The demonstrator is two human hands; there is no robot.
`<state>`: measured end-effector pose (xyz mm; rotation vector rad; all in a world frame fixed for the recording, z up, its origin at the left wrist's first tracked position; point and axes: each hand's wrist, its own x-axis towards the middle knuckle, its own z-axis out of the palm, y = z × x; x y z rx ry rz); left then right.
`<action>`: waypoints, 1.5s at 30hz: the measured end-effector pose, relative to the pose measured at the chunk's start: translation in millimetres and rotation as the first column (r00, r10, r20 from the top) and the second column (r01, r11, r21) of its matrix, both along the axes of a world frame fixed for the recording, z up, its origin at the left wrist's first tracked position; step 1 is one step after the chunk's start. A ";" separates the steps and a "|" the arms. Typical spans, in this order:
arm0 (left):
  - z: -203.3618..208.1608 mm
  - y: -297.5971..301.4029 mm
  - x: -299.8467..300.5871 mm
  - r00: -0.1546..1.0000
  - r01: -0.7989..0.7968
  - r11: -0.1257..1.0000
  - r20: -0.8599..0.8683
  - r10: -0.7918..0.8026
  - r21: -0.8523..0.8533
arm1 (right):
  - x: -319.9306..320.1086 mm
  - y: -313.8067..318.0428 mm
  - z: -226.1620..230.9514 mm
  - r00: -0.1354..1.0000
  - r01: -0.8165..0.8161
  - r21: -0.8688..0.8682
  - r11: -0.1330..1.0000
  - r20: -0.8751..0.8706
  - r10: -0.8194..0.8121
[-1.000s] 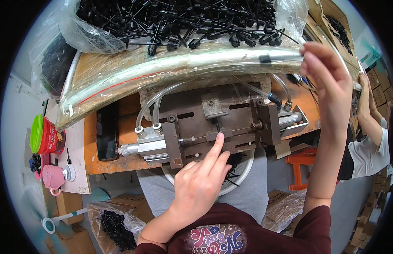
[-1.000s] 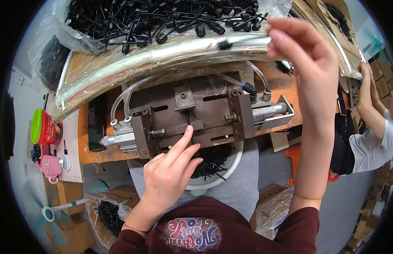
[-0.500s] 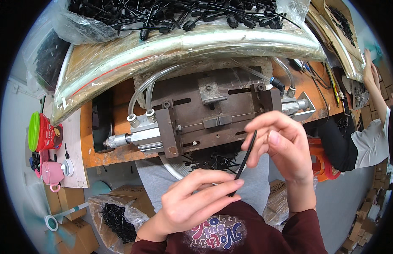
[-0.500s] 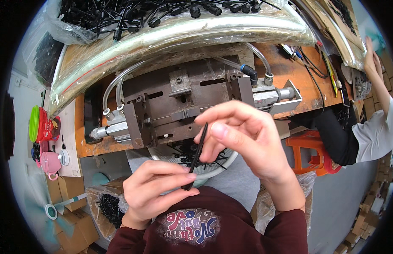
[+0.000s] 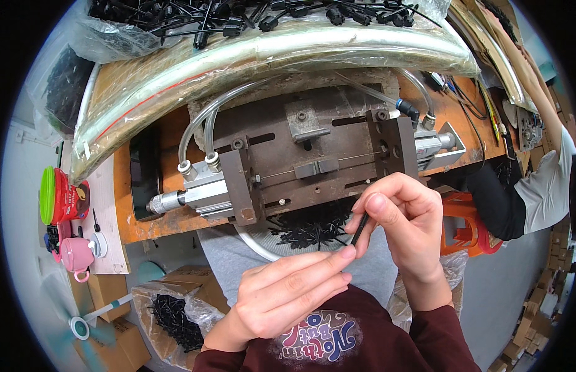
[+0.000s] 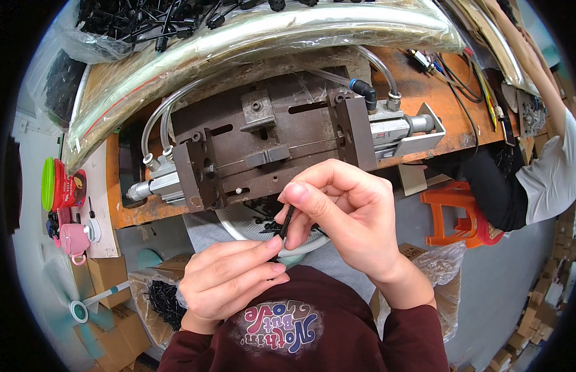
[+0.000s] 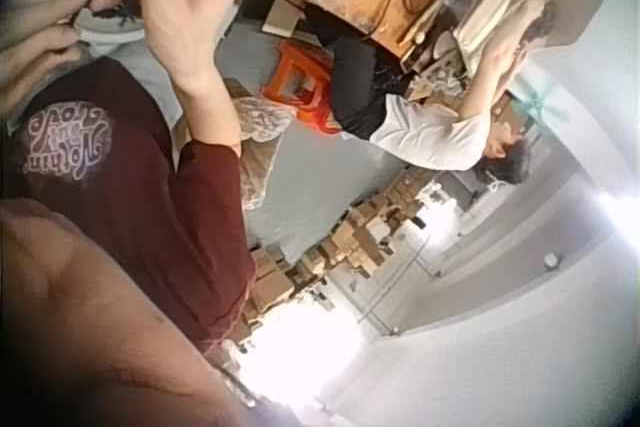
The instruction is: Manually assemble and test plastic electronic connectors using a pneumatic jig.
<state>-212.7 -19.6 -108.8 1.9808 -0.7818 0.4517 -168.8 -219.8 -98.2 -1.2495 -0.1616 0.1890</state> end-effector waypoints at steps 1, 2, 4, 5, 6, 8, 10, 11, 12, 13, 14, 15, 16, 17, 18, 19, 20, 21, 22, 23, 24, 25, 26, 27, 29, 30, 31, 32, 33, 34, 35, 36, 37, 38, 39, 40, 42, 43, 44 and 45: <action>-0.5 0.9 -0.6 1.000 0.004 1.000 -0.003 -0.004 0.001 | -0.7 0.5 -0.1 1.000 0.013 -0.008 1.000 0.008 -0.013; -0.7 2.5 -1.5 1.000 0.008 1.000 -0.005 -0.008 0.007 | -0.6 0.4 -0.2 1.000 0.026 -0.016 1.000 0.015 -0.026; -1.0 5.5 -4.1 0.998 0.049 0.999 -0.033 -0.049 -0.005 | 1.0 -1.0 -1.2 0.996 0.092 0.019 0.996 0.015 -0.092; -1.1 6.6 -5.7 0.994 0.085 0.996 -0.059 -0.087 -0.025 | 2.1 -2.0 -1.8 0.991 0.133 0.056 0.990 0.018 -0.134; -1.8 7.3 -7.0 0.989 0.121 0.992 -0.084 -0.125 -0.046 | 3.7 -3.0 -2.9 0.979 0.199 0.064 0.978 0.034 -0.201; -5.6 6.3 -7.3 0.993 0.087 0.994 -0.073 -0.092 -0.064 | 2.2 -2.1 -5.3 0.991 0.133 0.038 0.990 0.012 -0.133; -9.4 4.4 -6.9 0.996 0.062 0.996 -0.065 -0.067 -0.070 | -2.0 1.5 -8.2 0.997 0.070 0.065 0.995 -0.021 -0.068; -10.9 3.3 -6.8 0.996 0.053 0.996 -0.063 -0.057 -0.070 | -4.5 3.9 -9.7 0.997 0.071 0.080 0.994 -0.034 -0.069; -12.1 2.6 -6.5 0.997 0.045 0.997 -0.063 -0.049 -0.070 | -7.0 6.2 -11.3 0.997 0.071 0.096 0.993 -0.047 -0.067; -12.8 2.5 -6.3 0.997 0.043 0.996 -0.063 -0.048 -0.073 | -8.9 8.1 -12.7 0.996 0.070 0.111 0.991 -0.059 -0.064; -13.1 2.4 -6.1 0.997 0.045 0.996 -0.064 -0.050 -0.074 | -10.5 9.6 -13.7 0.996 0.081 0.124 0.989 -0.053 -0.075; -13.1 2.6 -5.8 0.996 0.044 0.996 -0.072 -0.050 -0.080 | -11.1 10.3 -14.4 0.995 0.086 0.123 0.989 -0.053 -0.080; -12.7 3.0 -5.7 0.996 0.050 0.996 -0.069 -0.055 -0.071 | -11.8 11.0 -14.7 0.995 0.092 0.123 0.988 -0.054 -0.086; -12.3 3.3 -5.5 0.996 0.052 0.996 -0.071 -0.057 -0.067 | -11.8 11.2 -14.9 0.993 0.103 0.142 0.984 -0.065 -0.094; -12.1 3.6 -5.3 0.995 0.056 0.996 -0.080 -0.061 -0.062 | -11.6 11.0 -15.0 0.994 0.104 0.125 0.987 -0.058 -0.097; -11.9 3.8 -5.0 0.996 0.062 0.996 -0.068 -0.066 -0.058 | -11.5 10.8 -14.9 0.993 0.109 0.126 0.986 -0.062 -0.102; -12.1 3.8 -4.9 0.995 0.069 0.996 -0.063 -0.072 -0.051 | -11.4 10.4 -15.0 0.992 0.114 0.126 0.985 -0.067 -0.106; -12.3 3.8 -4.8 0.995 0.074 0.996 -0.065 -0.077 -0.045 | -11.6 10.1 -15.0 0.993 0.108 0.129 0.986 -0.066 -0.100; -12.7 3.6 -4.8 0.996 0.072 0.996 -0.057 -0.075 -0.045 | -11.9 9.9 -15.1 0.993 0.101 0.131 0.986 -0.066 -0.093; -13.0 3.5 -4.9 0.996 0.070 0.997 -0.057 -0.072 -0.046 | -12.3 9.7 -15.3 0.994 0.094 0.134 0.986 -0.066 -0.086; -13.3 3.5 -5.1 0.996 0.064 0.997 -0.058 -0.067 -0.052 | -12.9 9.7 -15.4 0.994 0.097 0.133 0.986 -0.065 -0.089; -13.5 3.5 -5.3 0.996 0.065 0.997 -0.059 -0.068 -0.049 | -13.4 9.5 -15.7 0.994 0.099 0.133 0.986 -0.063 -0.092; -13.3 3.6 -5.6 0.996 0.064 0.997 -0.061 -0.067 -0.053 | -13.8 9.4 -15.7 0.994 0.102 0.132 0.986 -0.061 -0.095; -13.3 3.9 -5.8 0.995 0.064 0.997 -0.073 -0.068 -0.053 | -14.0 9.3 -16.0 0.994 0.102 0.133 0.986 -0.058 -0.095; -12.5 4.6 -6.2 0.997 0.057 0.998 -0.057 -0.059 -0.040 | -14.1 9.1 -16.0 0.994 0.101 0.134 0.986 -0.050 -0.095; -12.1 4.8 -6.2 0.997 0.054 0.998 -0.053 -0.055 -0.031 | -14.1 9.0 -16.0 0.995 0.095 0.127 0.987 -0.045 -0.090; -11.7 4.9 -6.1 0.997 0.055 0.998 -0.061 -0.057 -0.036 | -14.1 9.1 -15.9 0.996 0.089 0.119 0.989 -0.040 -0.085; -11.5 4.9 -6.0 0.996 0.056 0.998 -0.068 -0.059 -0.041 | -14.3 9.2 -15.8 0.996 0.084 0.112 0.990 -0.035 -0.080; -11.2 4.7 -5.8 0.995 0.054 0.997 -0.082 -0.058 -0.045 | -14.5 9.4 -15.6 0.996 0.085 0.116 0.990 -0.033 -0.081; -11.0 4.4 -5.7 0.995 0.056 0.997 -0.078 -0.060 -0.045 | -15.0 9.6 -15.5 0.996 0.086 0.120 0.989 -0.031 -0.083; -10.9 4.1 -5.6 0.995 0.056 0.997 -0.079 -0.059 -0.046 | -15.5 9.8 -15.4 0.996 0.088 0.143 0.986 -0.041 -0.083; -10.8 3.8 -5.5 0.995 0.055 0.997 -0.085 -0.059 -0.049 | -16.3 10.1 -15.3 0.996 0.084 0.114 0.990 -0.026 -0.081; -10.8 3.6 -5.4 0.995 0.052 0.997 -0.084 -0.056 -0.052 | -17.1 10.4 -15.4 0.997 0.081 0.105 0.991 -0.024 -0.079; -10.7 3.5 -5.4 0.995 0.048 0.997 -0.087 -0.053 -0.057 | -17.8 10.7 -15.5 0.997 0.078 0.095 0.992 -0.022 -0.076; -10.8 3.5 -5.4 0.994 0.045 0.997 -0.094 -0.050 -0.059 | -18.6 10.9 -15.6 0.997 0.074 0.101 0.992 -0.025 -0.072; -10.9 3.6 -5.4 0.994 0.047 0.997 -0.093 -0.053 -0.064 | -19.1 11.1 -15.8 0.997 0.070 0.107 0.992 -0.028 -0.068; -11.3 3.7 -5.5 0.993 0.051 0.996 -0.103 -0.058 -0.072 | -19.9 11.5 -16.1 0.997 0.067 0.112 0.991 -0.031 -0.064; -11.5 3.8 -5.5 0.993 0.055 0.996 -0.102 -0.063 -0.074 | -20.0 11.6 -16.1 0.997 0.068 0.111 0.992 -0.031 -0.065; -11.9 3.7 -5.6 0.992 0.058 0.995 -0.107 -0.066 -0.078 | -20.1 11.8 -16.1 0.997 0.069 0.109 0.992 -0.032 -0.065; -12.2 3.7 -5.5 0.991 0.057 0.994 -0.113 -0.067 -0.092 | -20.0 11.7 -16.1 0.998 0.065 0.115 0.991 -0.032 -0.062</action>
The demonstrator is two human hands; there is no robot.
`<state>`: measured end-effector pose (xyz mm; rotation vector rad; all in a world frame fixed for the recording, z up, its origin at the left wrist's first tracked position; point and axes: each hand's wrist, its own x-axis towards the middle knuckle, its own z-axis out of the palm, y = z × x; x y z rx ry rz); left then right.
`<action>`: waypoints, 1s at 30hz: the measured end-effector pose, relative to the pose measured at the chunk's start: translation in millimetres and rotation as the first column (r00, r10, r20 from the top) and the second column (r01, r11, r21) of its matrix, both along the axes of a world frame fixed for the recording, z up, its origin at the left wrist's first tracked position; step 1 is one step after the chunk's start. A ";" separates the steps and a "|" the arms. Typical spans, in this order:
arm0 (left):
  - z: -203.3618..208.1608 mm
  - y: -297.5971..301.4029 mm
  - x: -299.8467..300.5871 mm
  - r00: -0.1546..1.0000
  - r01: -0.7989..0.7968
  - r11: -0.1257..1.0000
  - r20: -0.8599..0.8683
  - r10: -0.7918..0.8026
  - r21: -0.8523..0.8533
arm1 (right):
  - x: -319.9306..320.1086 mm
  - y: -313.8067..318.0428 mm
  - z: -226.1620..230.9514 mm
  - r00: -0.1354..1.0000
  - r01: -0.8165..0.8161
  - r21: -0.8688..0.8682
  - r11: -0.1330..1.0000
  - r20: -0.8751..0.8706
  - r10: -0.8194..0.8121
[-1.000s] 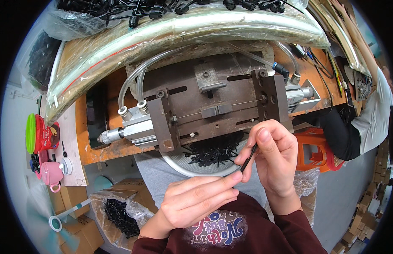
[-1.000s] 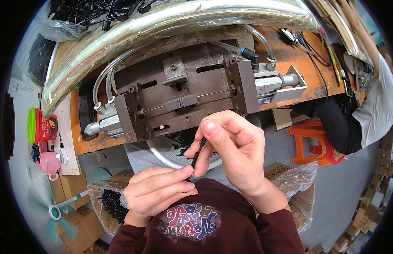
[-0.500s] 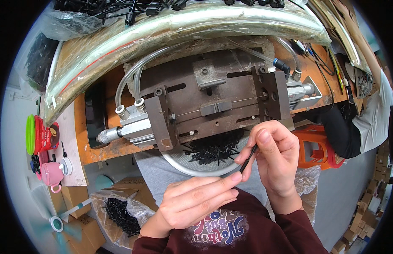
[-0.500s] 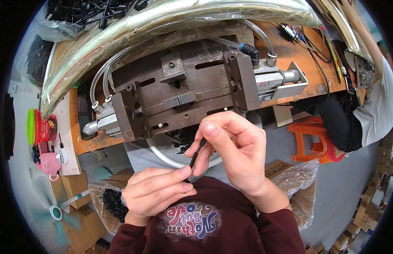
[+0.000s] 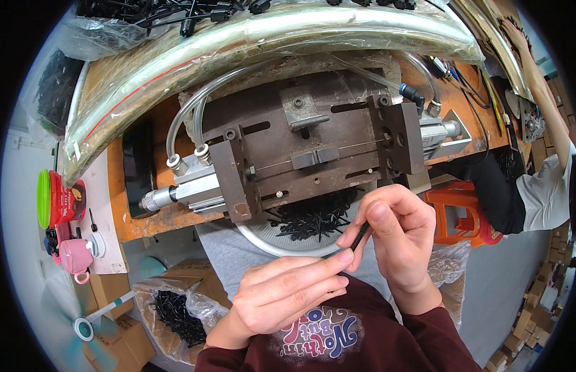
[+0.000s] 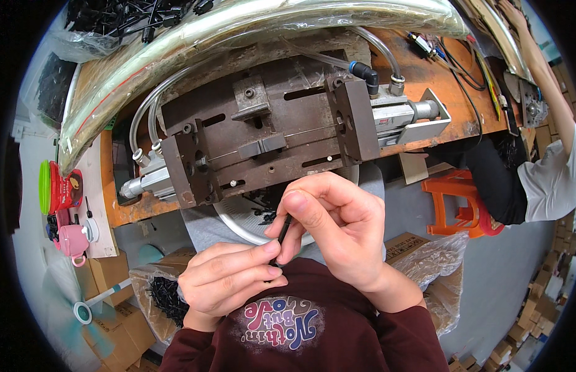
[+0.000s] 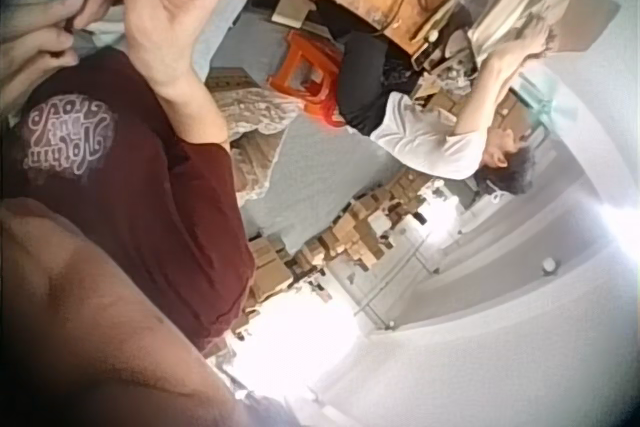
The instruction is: Manually assemble and test plastic electronic connectors using a pneumatic jig.
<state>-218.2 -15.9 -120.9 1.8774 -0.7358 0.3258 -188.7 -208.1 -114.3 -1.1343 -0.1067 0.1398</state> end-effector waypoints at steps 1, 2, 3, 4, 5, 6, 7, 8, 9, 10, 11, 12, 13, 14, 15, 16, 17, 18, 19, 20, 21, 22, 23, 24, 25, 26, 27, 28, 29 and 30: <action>-0.4 -0.2 0.0 1.000 0.003 1.000 0.004 -0.003 0.007 | 0.0 -0.1 -0.1 1.000 -0.003 0.006 1.000 0.001 0.003; -0.6 -0.3 0.1 1.000 0.002 1.000 0.006 -0.002 0.003 | 0.2 -0.4 -0.3 1.000 -0.006 0.011 1.000 0.003 0.006; -0.7 -0.2 0.1 1.000 0.005 1.000 0.000 -0.005 0.004 | 0.3 -0.8 -0.7 1.000 -0.009 0.033 0.999 -0.022 0.010; -0.8 -0.2 0.1 1.000 -0.005 1.000 0.017 0.005 0.010 | 0.4 -1.2 -1.4 0.999 -0.012 0.056 0.998 -0.046 0.014; -0.5 0.3 0.2 1.000 -0.011 1.000 0.025 0.011 0.022 | 0.5 -1.8 -2.3 0.997 -0.014 0.079 0.997 -0.070 0.019; -0.3 0.6 0.2 0.999 -0.018 0.999 0.034 0.017 0.033 | 0.4 -2.4 -3.5 0.996 -0.028 0.095 0.995 -0.082 0.036; -0.2 0.9 0.3 0.999 -0.015 0.999 0.032 0.014 0.034 | 0.6 -3.1 -4.9 0.994 -0.043 0.111 0.993 -0.093 0.054; 0.1 1.4 0.5 0.999 -0.013 0.999 0.030 0.012 0.034 | 0.8 -3.7 -6.3 0.992 -0.058 0.119 0.991 -0.106 0.071; 0.1 1.2 0.6 0.999 -0.025 0.999 0.024 0.024 0.020 | 0.7 -4.0 -7.7 0.998 -0.055 0.106 0.993 -0.038 0.060; 0.2 1.3 1.0 0.999 -0.015 0.999 0.030 0.014 0.032 | 1.1 -4.3 -8.9 0.998 -0.050 0.084 0.995 0.028 0.048; 0.1 0.8 1.3 0.999 -0.017 0.999 0.032 0.017 0.028 | 1.6 -4.7 -9.8 0.993 -0.050 0.081 0.995 0.108 0.042; 0.0 0.0 1.7 0.999 -0.014 0.999 0.035 0.013 0.032 | 2.4 -5.1 -10.1 0.995 -0.036 0.057 0.998 0.098 0.031; 0.2 0.1 2.5 0.999 -0.017 1.000 0.035 0.016 0.024 | 4.0 -5.6 -10.3 0.994 -0.031 0.051 0.998 0.103 0.026; 0.5 -0.3 3.3 0.999 -0.013 1.000 0.033 0.012 0.024 | 5.5 -6.3 -9.8 0.993 -0.038 0.055 0.998 0.111 0.032; 1.1 -0.5 4.3 0.999 -0.007 1.000 0.033 0.007 0.024 | 8.7 -7.5 -9.2 0.998 -0.026 0.086 0.996 0.059 0.021; 1.6 -0.6 5.5 0.999 -0.012 1.000 0.037 0.011 0.015 | 11.0 -9.4 -7.7 0.999 -0.031 0.179 0.983 -0.033 0.038; 2.3 -1.5 6.4 0.999 -0.017 1.000 0.040 0.016 0.004 | 14.4 -10.4 -7.0 0.999 -0.053 0.168 0.984 0.018 0.051; 3.0 -2.0 7.4 0.999 -0.021 1.000 0.039 0.021 -0.003 | 17.3 -12.4 -5.7 0.996 -0.075 0.141 0.987 0.054 0.068; 3.8 -2.2 8.3 0.999 -0.021 1.000 0.040 0.021 -0.013 | 19.6 -12.8 -4.8 0.995 -0.074 0.108 0.991 0.081 0.065; 4.7 -2.3 9.1 0.999 -0.017 1.000 0.036 0.018 -0.018 | 21.4 -13.4 -3.0 0.992 -0.069 0.076 0.995 0.108 0.061; 5.4 -2.2 10.1 0.999 -0.006 0.999 0.035 0.007 -0.032 | 22.9 -13.5 -1.1 0.987 -0.076 0.045 0.996 0.148 0.069; 6.1 -1.7 10.9 0.999 -0.026 1.000 0.046 0.026 -0.012 | 24.4 -12.4 1.8 0.990 -0.060 0.020 0.998 0.129 0.057; 6.4 -1.0 11.6 0.997 -0.041 0.999 0.062 0.041 -0.001 | 25.9 -11.5 5.6 0.990 -0.060 -0.004 0.998 0.125 0.060; 6.7 -0.2 12.3 0.996 -0.057 0.998 0.074 0.057 0.007 | 29.1 -9.1 10.2 0.992 -0.062 -0.014 0.998 0.105 0.063; 6.9 0.8 12.7 0.994 -0.071 0.997 0.083 0.071 0.003 | 32.9 -7.3 16.6 0.992 -0.043 -0.122 0.992 0.109 0.057; 6.6 1.6 13.4 0.992 -0.085 0.996 0.089 0.085 -0.006 | 39.0 -6.6 25.1 0.993 -0.056 -0.221 0.974 0.091 0.078; 6.2 2.1 14.1 0.991 -0.101 0.995 0.092 0.102 -0.014 | 47.4 -3.3 33.0 0.986 0.029 -0.334 0.942 0.162 0.027; 5.1 2.0 15.1 0.984 -0.149 0.989 0.105 0.146 0.022 | 57.7 0.2 40.7 0.970 0.100 -0.407 0.908 0.242 0.002; 3.3 1.1 16.9 0.974 -0.200 0.978 0.118 0.192 0.056 | 74.4 1.6 50.1 0.908 0.275 -0.519 0.809 0.418 -0.041; 1.4 -0.5 18.4 0.962 -0.257 0.961 0.125 0.244 0.100 | 92.4 2.0 58.4 0.847 0.430 -0.624 0.653 0.528 -0.053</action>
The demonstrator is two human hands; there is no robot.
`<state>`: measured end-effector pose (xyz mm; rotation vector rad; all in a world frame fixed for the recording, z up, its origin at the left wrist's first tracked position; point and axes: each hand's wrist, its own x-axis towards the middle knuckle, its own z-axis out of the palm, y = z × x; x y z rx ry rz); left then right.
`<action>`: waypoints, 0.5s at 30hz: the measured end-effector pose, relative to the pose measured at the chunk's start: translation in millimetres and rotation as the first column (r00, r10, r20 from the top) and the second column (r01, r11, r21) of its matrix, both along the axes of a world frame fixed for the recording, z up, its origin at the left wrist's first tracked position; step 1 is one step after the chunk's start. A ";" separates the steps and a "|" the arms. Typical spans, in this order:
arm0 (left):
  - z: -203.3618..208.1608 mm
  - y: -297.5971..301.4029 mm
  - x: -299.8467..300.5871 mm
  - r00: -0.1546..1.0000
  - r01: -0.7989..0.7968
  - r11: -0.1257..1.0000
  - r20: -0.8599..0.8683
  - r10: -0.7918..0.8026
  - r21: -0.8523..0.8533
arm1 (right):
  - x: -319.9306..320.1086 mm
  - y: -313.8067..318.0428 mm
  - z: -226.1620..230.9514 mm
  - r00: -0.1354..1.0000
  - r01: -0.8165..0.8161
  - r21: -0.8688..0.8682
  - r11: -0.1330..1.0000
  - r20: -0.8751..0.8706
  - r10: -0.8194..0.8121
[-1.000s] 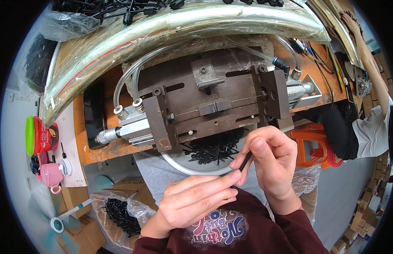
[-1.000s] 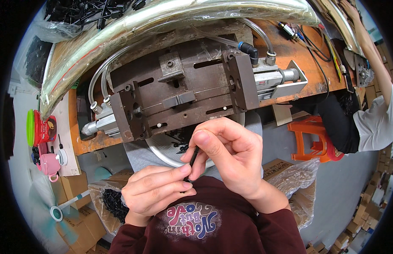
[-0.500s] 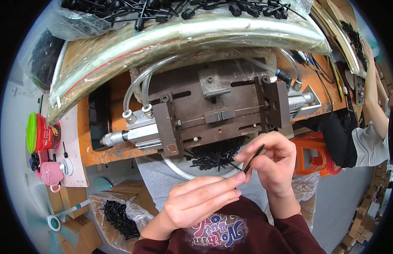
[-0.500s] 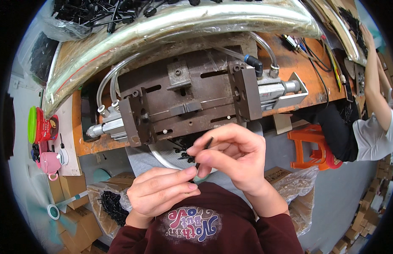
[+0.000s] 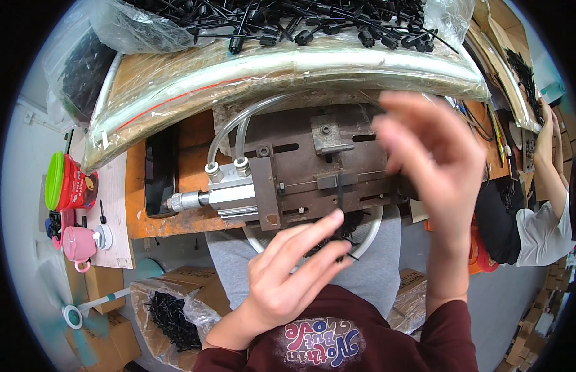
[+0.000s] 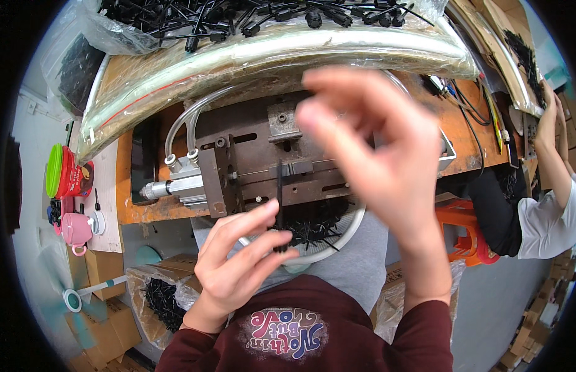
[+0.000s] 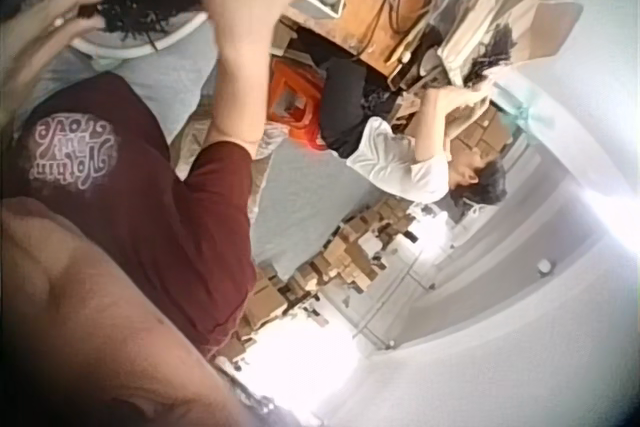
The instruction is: Manually assemble and test plastic electronic connectors using a pneumatic jig.
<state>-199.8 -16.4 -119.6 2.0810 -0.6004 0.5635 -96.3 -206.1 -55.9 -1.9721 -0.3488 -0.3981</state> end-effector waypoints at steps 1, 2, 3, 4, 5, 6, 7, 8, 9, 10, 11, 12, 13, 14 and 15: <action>-3.4 -2.8 3.3 0.999 -0.040 0.998 0.036 0.039 0.046 | 16.8 0.1 7.4 0.980 0.037 -0.086 0.996 0.197 -0.019; -6.5 -6.4 5.6 0.997 -0.061 0.995 0.045 0.057 0.082 | 34.5 -0.8 14.3 0.951 0.152 -0.184 0.971 0.294 -0.094; -10.0 -10.7 7.9 0.995 -0.088 0.989 0.047 0.083 0.122 | 57.1 -0.6 22.5 0.903 0.161 -0.283 0.945 0.429 -0.025; -13.3 -15.0 9.7 0.993 -0.118 0.980 0.044 0.112 0.160 | 70.8 1.3 31.8 0.853 0.202 -0.380 0.903 0.521 0.029; -16.8 -18.7 12.6 0.992 -0.125 0.976 0.056 0.116 0.178 | 75.7 2.3 37.0 0.889 0.210 -0.429 0.879 0.457 0.011; -19.0 -22.1 13.5 0.989 -0.138 0.969 0.073 0.125 0.207 | 81.8 6.6 40.3 0.901 0.227 -0.490 0.842 0.433 0.009; -20.9 -24.9 14.7 0.987 -0.155 0.960 0.084 0.139 0.234 | 87.9 11.4 44.5 0.912 0.240 -0.551 0.799 0.410 0.008; -22.0 -26.8 15.5 0.984 -0.172 0.950 0.094 0.152 0.260 | 98.4 18.8 47.3 0.904 0.268 -0.618 0.739 0.426 0.029; -22.5 -27.7 16.8 0.980 -0.182 0.935 0.129 0.149 0.304 | 107.3 25.7 50.5 0.911 0.275 -0.680 0.680 0.410 0.041; -22.5 -27.3 18.2 0.982 -0.179 0.934 0.117 0.150 0.308 | 117.3 30.7 51.7 0.917 0.279 -0.736 0.617 0.394 0.056; -22.2 -26.9 19.9 0.983 -0.171 0.933 0.122 0.139 0.316 | 126.4 34.2 52.2 0.935 0.258 -0.788 0.559 0.349 0.059; -21.5 -26.2 21.3 0.984 -0.170 0.934 0.109 0.143 0.315 | 133.8 34.3 50.7 0.951 0.235 -0.836 0.497 0.302 0.059; -20.7 -26.1 22.5 0.983 -0.168 0.929 0.121 0.136 0.330 | 140.3 32.5 48.3 0.950 0.235 -0.822 0.519 0.308 0.058; -20.1 -26.4 23.7 0.983 -0.175 0.925 0.115 0.144 0.337 | 144.8 29.0 46.7 0.945 0.222 -0.815 0.535 0.315 0.086; -19.5 -26.4 24.4 0.984 -0.174 0.919 0.095 0.150 0.353 | 148.2 24.6 45.3 0.940 0.209 -0.808 0.551 0.321 0.113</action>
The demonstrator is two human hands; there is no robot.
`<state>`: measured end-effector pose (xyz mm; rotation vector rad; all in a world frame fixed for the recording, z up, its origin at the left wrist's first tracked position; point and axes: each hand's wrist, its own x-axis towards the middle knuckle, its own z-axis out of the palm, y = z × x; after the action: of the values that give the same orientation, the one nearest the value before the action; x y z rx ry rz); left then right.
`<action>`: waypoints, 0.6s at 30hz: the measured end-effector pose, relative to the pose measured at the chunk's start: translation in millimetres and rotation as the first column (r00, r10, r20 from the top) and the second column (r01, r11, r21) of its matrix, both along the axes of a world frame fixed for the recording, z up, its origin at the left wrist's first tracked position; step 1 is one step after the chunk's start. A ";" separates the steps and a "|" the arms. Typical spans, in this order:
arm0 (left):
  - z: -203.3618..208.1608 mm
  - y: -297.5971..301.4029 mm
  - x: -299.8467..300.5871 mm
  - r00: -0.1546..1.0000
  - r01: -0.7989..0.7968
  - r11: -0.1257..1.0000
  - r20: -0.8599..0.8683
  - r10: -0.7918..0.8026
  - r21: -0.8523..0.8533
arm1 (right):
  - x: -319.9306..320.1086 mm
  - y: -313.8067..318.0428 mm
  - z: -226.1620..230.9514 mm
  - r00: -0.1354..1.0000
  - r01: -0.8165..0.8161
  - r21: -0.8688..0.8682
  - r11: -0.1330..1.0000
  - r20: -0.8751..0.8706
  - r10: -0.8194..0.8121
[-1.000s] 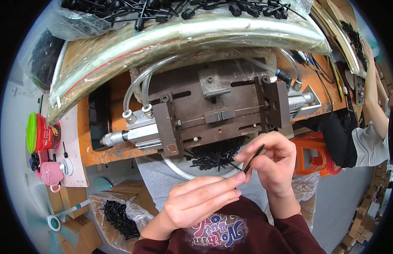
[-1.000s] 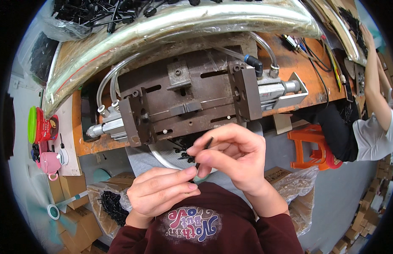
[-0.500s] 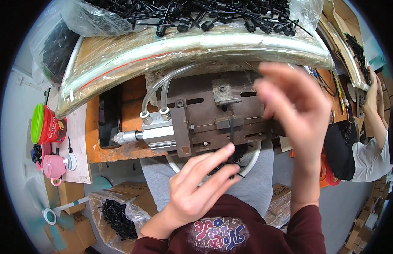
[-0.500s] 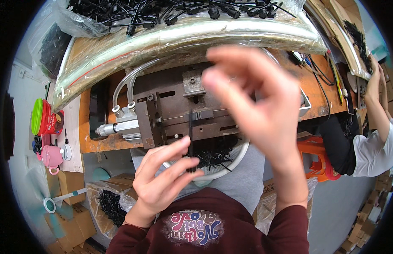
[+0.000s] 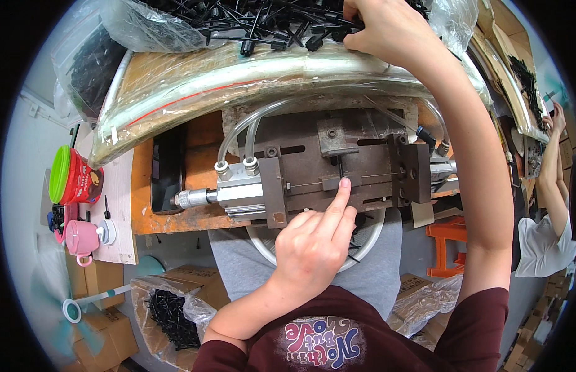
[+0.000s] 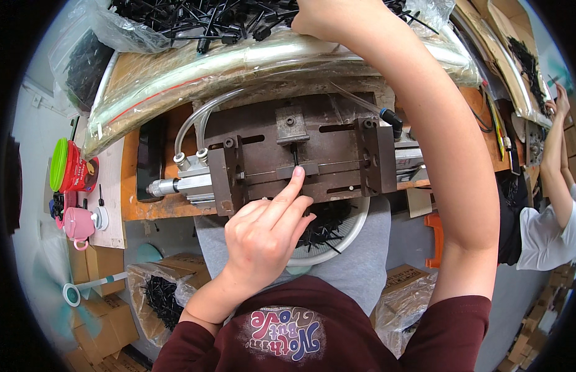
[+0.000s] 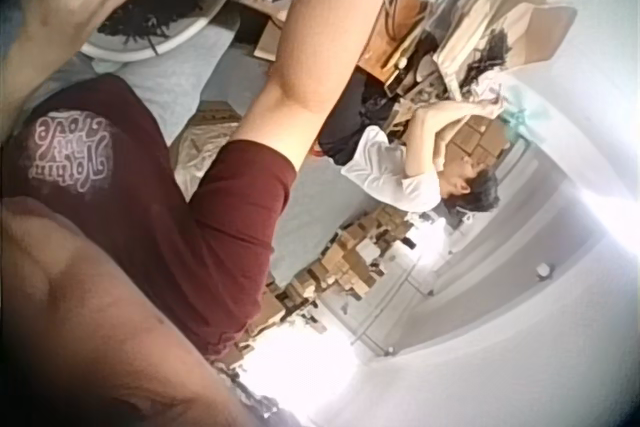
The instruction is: Manually assemble and test plastic electronic connectors using a pneumatic jig.
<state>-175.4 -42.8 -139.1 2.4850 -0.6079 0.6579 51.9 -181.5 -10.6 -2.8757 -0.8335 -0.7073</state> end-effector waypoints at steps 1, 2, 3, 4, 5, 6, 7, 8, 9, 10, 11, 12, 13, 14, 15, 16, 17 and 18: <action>0.5 -0.1 0.3 1.000 -0.007 1.000 0.013 0.007 -0.005 | 1.4 -3.0 0.5 0.999 -0.032 0.011 0.999 0.007 0.032; 0.6 -0.4 0.3 1.000 -0.012 1.000 0.010 0.012 -0.004 | 1.2 -6.2 1.2 0.999 -0.030 0.024 0.999 -0.028 0.030; 0.5 -0.7 -0.1 1.000 -0.016 1.000 0.009 0.016 -0.006 | -1.2 -8.4 3.6 0.998 -0.026 0.036 0.999 -0.063 0.028; -0.1 -1.0 -0.6 1.000 -0.019 1.000 0.009 0.019 -0.004 | -5.1 -9.7 6.9 0.995 -0.022 0.047 0.999 -0.098 0.027; -0.8 -1.1 -1.1 1.000 -0.022 1.000 0.010 0.022 -0.006 | -9.6 -10.5 10.0 0.996 -0.030 0.085 0.996 -0.084 0.037; -1.5 -1.2 -1.5 1.000 -0.027 1.000 -0.003 0.027 -0.006 | -14.9 -10.5 14.5 0.996 -0.038 0.123 0.992 -0.071 0.047; -2.3 -1.1 -1.6 1.000 -0.022 1.000 0.005 0.022 -0.007 | -19.6 -12.2 17.5 0.997 -0.048 0.161 0.986 -0.056 0.058; -2.6 -0.9 -1.5 1.000 -0.021 1.000 0.002 0.021 -0.006 | -21.7 -11.0 22.7 0.999 -0.025 0.189 0.982 -0.032 0.031; -2.6 -0.7 -1.0 1.000 -0.027 1.000 -0.001 0.027 -0.015 | -26.9 -18.0 25.9 0.998 -0.044 0.289 0.956 -0.040 0.058; -1.7 -0.2 -0.8 1.000 -0.019 1.000 -0.003 0.019 -0.012 | -31.7 -24.4 30.0 0.995 -0.065 0.386 0.920 -0.042 0.088; -0.1 0.4 -0.4 1.000 -0.018 1.000 -0.002 0.018 -0.018 | -30.1 -26.4 33.6 0.991 0.023 0.519 0.854 -0.123 0.049; 2.2 0.7 0.2 1.000 -0.017 1.000 -0.001 0.017 -0.025 | -27.2 -28.4 35.8 0.980 0.111 0.642 0.759 -0.195 0.022; 5.6 1.7 -0.1 0.999 -0.002 1.000 -0.041 0.001 -0.020 | -30.4 -33.5 40.3 0.959 0.156 0.686 0.711 -0.278 0.058; 9.8 3.2 -1.0 0.997 0.014 1.000 -0.080 -0.015 -0.016 | -26.9 -33.7 41.0 0.957 0.235 0.645 0.727 -0.286 -0.055; 14.4 4.9 -2.3 0.992 0.026 1.000 -0.125 -0.027 -0.008 | -28.3 -31.3 41.6 0.942 0.316 0.602 0.733 -0.289 -0.169; 19.3 6.5 -4.1 0.980 0.050 0.984 -0.183 -0.081 -0.170 | -33.3 -33.5 37.8 0.978 0.169 0.655 0.737 -0.206 -0.040; 24.1 8.1 -6.5 0.961 0.056 0.944 -0.239 -0.140 -0.326 | -48.4 -38.1 30.7 0.989 0.018 0.692 0.722 -0.120 0.090; 28.3 9.3 -8.5 0.940 0.049 0.877 -0.276 -0.203 -0.477 | -67.4 -42.5 22.2 0.976 -0.131 0.714 0.687 -0.030 0.217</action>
<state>-183.9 -33.5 -110.7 2.0165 -0.4239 0.2919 -15.5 -224.0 11.6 -2.0781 -0.6176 -0.6476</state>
